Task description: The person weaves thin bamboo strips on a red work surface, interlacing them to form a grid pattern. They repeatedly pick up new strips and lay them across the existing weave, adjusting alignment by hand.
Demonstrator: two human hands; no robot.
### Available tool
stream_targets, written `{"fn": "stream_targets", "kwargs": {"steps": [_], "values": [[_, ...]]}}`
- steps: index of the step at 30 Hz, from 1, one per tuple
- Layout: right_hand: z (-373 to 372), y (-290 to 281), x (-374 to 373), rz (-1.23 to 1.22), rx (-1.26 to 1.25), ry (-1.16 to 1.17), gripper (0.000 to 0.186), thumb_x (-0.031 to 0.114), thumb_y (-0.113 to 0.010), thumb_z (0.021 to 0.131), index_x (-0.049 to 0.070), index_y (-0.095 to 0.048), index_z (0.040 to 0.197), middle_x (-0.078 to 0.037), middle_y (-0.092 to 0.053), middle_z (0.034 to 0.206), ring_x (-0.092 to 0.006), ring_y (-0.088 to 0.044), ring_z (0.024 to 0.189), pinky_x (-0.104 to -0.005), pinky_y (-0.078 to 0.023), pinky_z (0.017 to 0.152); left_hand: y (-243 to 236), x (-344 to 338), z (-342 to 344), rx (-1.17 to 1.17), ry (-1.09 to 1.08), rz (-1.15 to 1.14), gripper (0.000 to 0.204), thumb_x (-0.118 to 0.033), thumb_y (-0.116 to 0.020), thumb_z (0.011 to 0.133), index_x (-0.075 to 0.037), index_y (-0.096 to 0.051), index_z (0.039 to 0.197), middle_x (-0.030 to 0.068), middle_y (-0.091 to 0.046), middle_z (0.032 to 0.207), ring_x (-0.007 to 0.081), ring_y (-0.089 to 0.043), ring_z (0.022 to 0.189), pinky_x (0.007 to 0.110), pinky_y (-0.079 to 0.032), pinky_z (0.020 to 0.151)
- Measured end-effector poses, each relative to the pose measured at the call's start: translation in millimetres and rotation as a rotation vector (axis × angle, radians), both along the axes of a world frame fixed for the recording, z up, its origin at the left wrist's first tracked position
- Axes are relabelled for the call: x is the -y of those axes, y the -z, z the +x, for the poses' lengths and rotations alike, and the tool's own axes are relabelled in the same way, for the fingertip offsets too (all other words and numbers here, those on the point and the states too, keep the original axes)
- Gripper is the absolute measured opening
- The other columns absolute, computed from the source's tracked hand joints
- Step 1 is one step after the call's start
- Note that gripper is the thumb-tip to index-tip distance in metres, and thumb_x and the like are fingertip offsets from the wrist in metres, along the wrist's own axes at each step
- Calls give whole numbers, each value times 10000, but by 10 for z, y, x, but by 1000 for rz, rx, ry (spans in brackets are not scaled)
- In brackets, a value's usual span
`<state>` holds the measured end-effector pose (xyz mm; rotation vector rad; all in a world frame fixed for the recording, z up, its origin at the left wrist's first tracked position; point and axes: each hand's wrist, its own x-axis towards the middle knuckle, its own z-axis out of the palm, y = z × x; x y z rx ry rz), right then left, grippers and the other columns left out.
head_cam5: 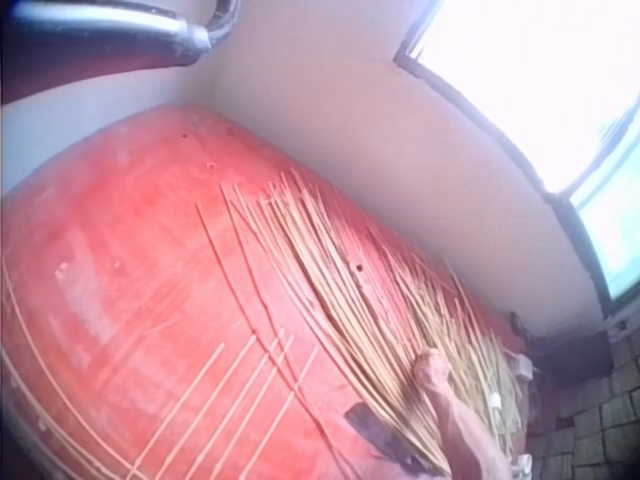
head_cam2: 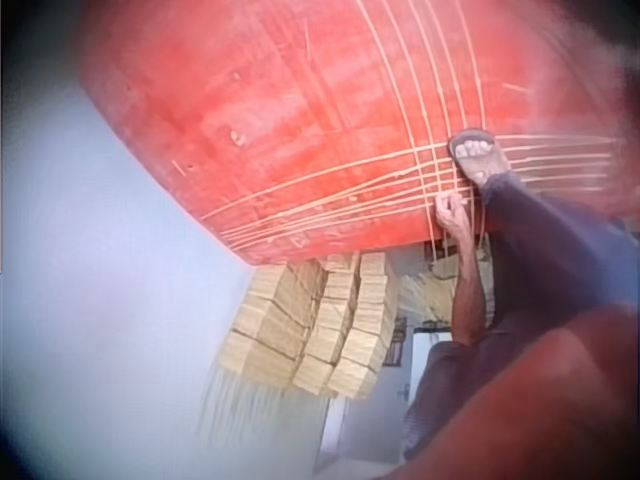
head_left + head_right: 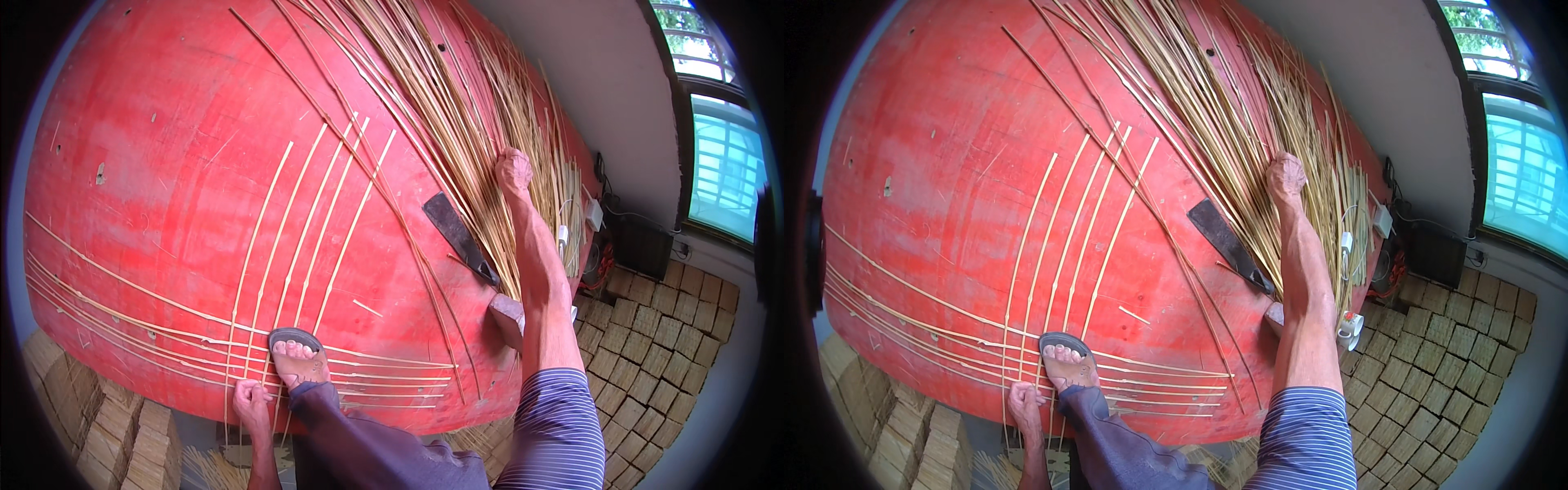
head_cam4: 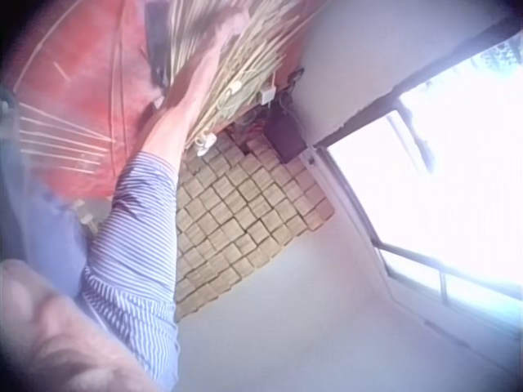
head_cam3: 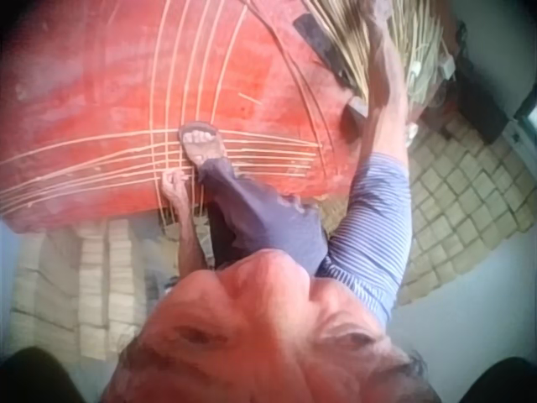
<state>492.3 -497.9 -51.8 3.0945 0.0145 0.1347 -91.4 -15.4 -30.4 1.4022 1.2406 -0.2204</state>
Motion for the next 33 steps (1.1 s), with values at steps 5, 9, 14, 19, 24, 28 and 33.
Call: {"fn": "stream_targets", "kwargs": {"steps": [5, 9, 14, 19, 24, 28, 33], "values": [[54, -79, -24, 112, -68, 69, 179, 232, -620, 853, 84, -718, 873, -185, -694, 821, -374, -659, 775, -485, -501, 699, 25, -1, -19, 4, -1, 6, 45, 7, -529, 910, 27, -558, 938, 89, -605, 736, 122, -565, 573, 267, -485, 535], [95, -139, -166, 161, -50, 67, 224, 246, -618, 865, 58, -736, 899, -199, -703, 856, -370, -669, 808, -450, -516, 745, 65, 19, -39, 0, 9, 12, 49, 7, -529, 907, 30, -563, 934, 90, -609, 734, 125, -572, 570, 268, -488, 532], [433, -111, -327, 207, -12, -53, 232, 235, -606, 859, 52, -740, 907, -211, -701, 874, -379, -670, 844, -445, -523, 778, 44, 9, -10, -17, 8, 27, 50, 10, -525, 899, 32, -564, 922, 88, -607, 723, 128, -575, 564, 268, -489, 530], [899, -22, -370, 173, 67, -131, 189, 209, -610, 836, 78, -744, 862, -191, -704, 848, -383, -667, 816, -467, -528, 746, 115, 9, -60, -17, 25, 49, 29, 17, -532, 892, 28, -559, 890, 78, -599, 707, 122, -578, 550, 262, -479, 524], [1211, 74, -581, 97, 98, -209, 126, 127, -587, 765, 85, -696, 811, -176, -689, 841, -382, -660, 808, -479, -530, 718, 104, 32, -54, -45, -8, 68, 31, 36, -534, 890, 21, -552, 870, 71, -595, 700, 114, -577, 546, 257, -471, 521], [1298, 127, -670, 55, 124, -154, 139, 124, -534, 775, 116, -672, 791, -169, -686, 826, -408, -650, 805, -488, -526, 703, 127, 18, -87, -4, 3, 45, 45, 43, -533, 890, 14, -549, 859, 66, -590, 694, 111, -570, 542, 254, -467, 520], [1270, 39, -686, -32, 61, -143, 133, 140, -524, 816, 58, -628, 825, -219, -678, 815, -423, -664, 783, -517, -531, 686, 68, 22, -28, -28, -3, 51, 53, 50, -537, 883, 6, -549, 856, 56, -576, 683, 111, -567, 547, 251, -466, 520]]}}
